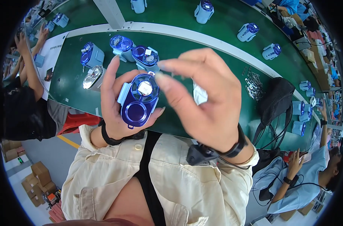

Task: The person picks up a blue device, peels off a sticker, and wipes the surface with a cloth before placing it on the conveyor belt. They repeat this process with a white device and another blue device, handling each one individually and setting them back on the belt.

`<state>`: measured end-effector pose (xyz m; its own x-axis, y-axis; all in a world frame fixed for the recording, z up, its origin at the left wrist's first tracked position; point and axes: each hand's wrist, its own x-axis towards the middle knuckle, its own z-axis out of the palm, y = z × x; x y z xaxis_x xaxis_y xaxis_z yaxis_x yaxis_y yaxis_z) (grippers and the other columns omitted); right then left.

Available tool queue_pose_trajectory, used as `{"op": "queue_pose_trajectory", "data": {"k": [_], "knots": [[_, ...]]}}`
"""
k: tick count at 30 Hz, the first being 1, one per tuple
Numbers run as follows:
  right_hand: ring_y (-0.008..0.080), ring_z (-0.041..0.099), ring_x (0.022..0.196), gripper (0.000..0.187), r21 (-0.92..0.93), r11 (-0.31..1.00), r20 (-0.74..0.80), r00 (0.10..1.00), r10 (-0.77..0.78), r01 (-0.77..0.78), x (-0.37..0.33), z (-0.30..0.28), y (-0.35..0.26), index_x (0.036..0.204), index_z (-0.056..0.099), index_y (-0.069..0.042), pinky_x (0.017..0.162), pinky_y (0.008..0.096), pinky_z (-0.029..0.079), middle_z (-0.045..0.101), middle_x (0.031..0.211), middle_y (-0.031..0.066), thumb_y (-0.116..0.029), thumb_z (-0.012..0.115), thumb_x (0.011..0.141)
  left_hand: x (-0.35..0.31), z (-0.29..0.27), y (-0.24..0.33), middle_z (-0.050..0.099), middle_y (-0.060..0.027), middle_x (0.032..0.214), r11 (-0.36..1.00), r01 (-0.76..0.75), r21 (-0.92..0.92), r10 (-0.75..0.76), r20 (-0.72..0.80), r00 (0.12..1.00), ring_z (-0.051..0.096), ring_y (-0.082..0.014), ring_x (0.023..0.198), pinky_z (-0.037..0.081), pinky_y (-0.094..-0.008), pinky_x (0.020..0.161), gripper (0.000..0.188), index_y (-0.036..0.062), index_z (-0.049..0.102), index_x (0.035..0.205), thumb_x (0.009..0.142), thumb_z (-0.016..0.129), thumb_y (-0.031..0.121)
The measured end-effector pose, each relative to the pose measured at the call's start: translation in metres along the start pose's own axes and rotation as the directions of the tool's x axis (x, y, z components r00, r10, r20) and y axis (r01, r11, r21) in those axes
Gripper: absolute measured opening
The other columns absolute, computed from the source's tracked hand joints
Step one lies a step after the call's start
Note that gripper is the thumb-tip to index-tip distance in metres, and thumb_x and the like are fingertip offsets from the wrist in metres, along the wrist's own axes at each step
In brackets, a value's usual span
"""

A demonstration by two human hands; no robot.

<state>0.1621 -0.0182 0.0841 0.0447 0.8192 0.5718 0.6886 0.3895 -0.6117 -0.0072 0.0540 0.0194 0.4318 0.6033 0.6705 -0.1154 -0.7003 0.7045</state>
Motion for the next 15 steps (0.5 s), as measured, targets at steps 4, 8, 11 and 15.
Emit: {"op": "queue_pose_trajectory", "data": {"k": [4,8,11,15], "knots": [[0.0196,0.060,0.095,0.025,0.424,0.895,0.077,0.990,0.116,-0.138,0.001,0.013,0.013,0.110,0.069,0.001,0.085,0.0287,0.047,0.063,0.103,0.0108,-0.004,0.067,0.085,0.000,-0.006,0.000,0.060,-0.0197,0.118,1.000,0.022,-0.008,-0.021,0.121,0.992,0.062,-0.0243,0.106,0.048,-0.0330,0.092,0.113,-0.0028,0.014,0.149,0.065,0.089,0.013],[0.0211,0.058,0.109,0.030,0.660,0.670,0.278,0.939,0.202,-0.339,0.000,0.024,0.013,0.117,0.066,0.001,0.095,0.0312,0.045,0.060,0.119,0.0150,-0.004,0.064,0.088,-0.002,-0.008,0.001,0.060,-0.0196,0.118,0.999,0.034,0.023,-0.037,0.147,0.988,0.062,-0.0260,0.110,0.048,-0.0342,0.094,0.115,-0.0023,0.013,0.149,0.064,0.089,0.013],[0.0234,0.057,0.116,0.034,0.792,0.271,0.485,0.833,0.267,-0.548,-0.001,0.023,0.015,0.121,0.063,0.001,0.098,0.0343,0.045,0.056,0.129,0.0185,-0.005,0.064,0.088,-0.001,-0.008,-0.004,0.059,-0.0202,0.120,1.000,-0.018,-0.017,0.021,0.182,0.983,0.061,-0.0281,0.113,0.047,-0.0366,0.097,0.117,-0.0019,0.011,0.150,0.063,0.090,0.012],[0.0265,0.055,0.120,0.040,0.766,0.160,0.616,0.782,0.094,-0.622,0.000,0.019,0.033,0.125,0.060,0.003,0.101,0.0378,0.044,0.050,0.137,0.0201,-0.011,0.065,0.088,-0.003,-0.009,-0.012,0.058,-0.0211,0.123,0.988,-0.088,-0.124,0.117,0.255,0.960,0.060,-0.0298,0.115,0.046,-0.0392,0.099,0.119,-0.0008,0.009,0.150,0.063,0.090,0.012]]}}
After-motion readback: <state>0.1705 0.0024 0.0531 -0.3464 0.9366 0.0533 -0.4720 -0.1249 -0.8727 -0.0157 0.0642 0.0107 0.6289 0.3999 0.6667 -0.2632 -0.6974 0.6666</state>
